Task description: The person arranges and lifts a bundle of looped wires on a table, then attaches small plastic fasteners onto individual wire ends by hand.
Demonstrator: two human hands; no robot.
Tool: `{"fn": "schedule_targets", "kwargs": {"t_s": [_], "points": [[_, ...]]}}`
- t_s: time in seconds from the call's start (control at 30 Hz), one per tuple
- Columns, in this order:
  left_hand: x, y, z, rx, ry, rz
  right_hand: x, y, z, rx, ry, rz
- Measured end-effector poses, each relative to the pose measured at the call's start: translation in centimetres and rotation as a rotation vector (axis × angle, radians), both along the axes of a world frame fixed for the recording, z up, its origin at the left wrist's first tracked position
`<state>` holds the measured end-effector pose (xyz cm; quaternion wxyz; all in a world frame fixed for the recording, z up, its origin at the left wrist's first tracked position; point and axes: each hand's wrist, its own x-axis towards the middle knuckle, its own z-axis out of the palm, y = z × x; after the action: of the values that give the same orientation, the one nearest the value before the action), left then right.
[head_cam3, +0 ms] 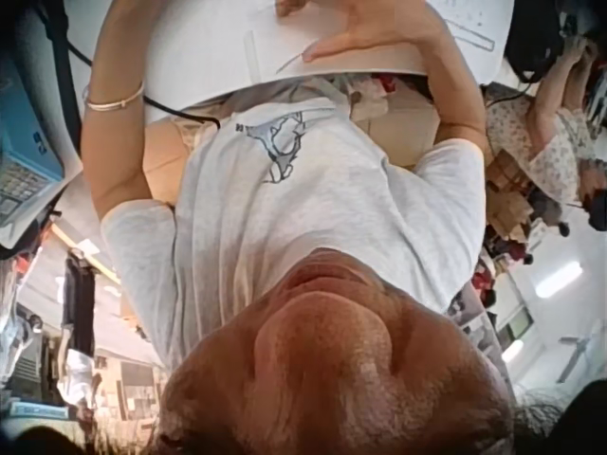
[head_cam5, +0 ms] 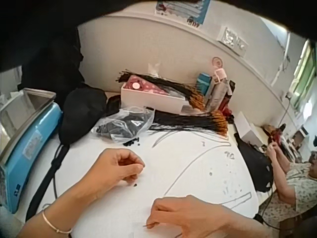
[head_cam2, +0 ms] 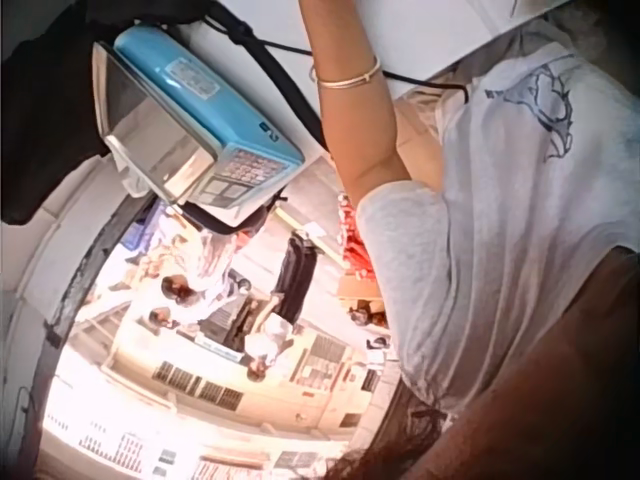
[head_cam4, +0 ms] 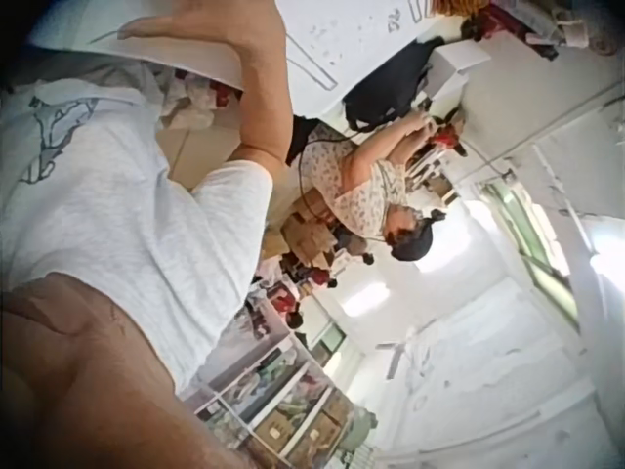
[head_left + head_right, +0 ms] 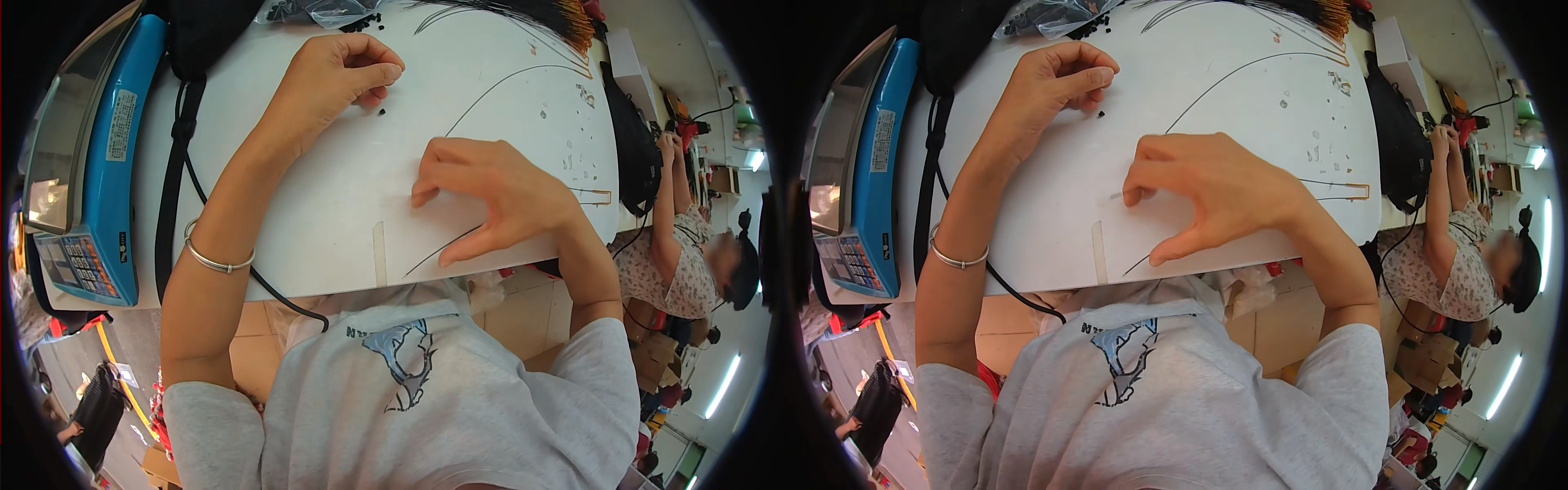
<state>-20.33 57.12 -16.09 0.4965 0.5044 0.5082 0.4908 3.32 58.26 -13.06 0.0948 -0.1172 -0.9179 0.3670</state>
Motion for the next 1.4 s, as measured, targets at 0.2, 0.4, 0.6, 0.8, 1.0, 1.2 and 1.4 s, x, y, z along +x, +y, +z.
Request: {"fn": "schedule_targets", "kwargs": {"t_s": [0.2,0.4,0.6,0.8,1.0,1.2,1.4], "points": [[0.6,0.5,0.8,0.029,0.013,-0.005,0.6,-1.4,0.2,0.303,-0.065,0.011],[1.2,0.6,1.6,-0.011,-0.057,-0.002,0.8,-2.0,0.7,0.454,-0.074,-0.144],[2.4,0.4,2.8,-0.051,-0.111,0.056,2.2,0.0,3.4,-0.238,0.009,-0.493],[2.5,1.2,2.5,-0.012,-0.091,0.060,3.9,1.1,1.7,-0.082,0.037,0.046],[2.6,1.6,1.8,0.001,-0.076,0.025,3.7,-0.6,1.3,0.282,-0.159,0.025],[2.6,1.7,2.2,-0.025,-0.118,0.027,3.1,0.4,2.3,0.245,-0.082,-0.232],[3.1,1.9,3.6,-0.118,-0.231,0.006,2.1,4.5,2.4,-0.310,0.245,-0.571]]}}
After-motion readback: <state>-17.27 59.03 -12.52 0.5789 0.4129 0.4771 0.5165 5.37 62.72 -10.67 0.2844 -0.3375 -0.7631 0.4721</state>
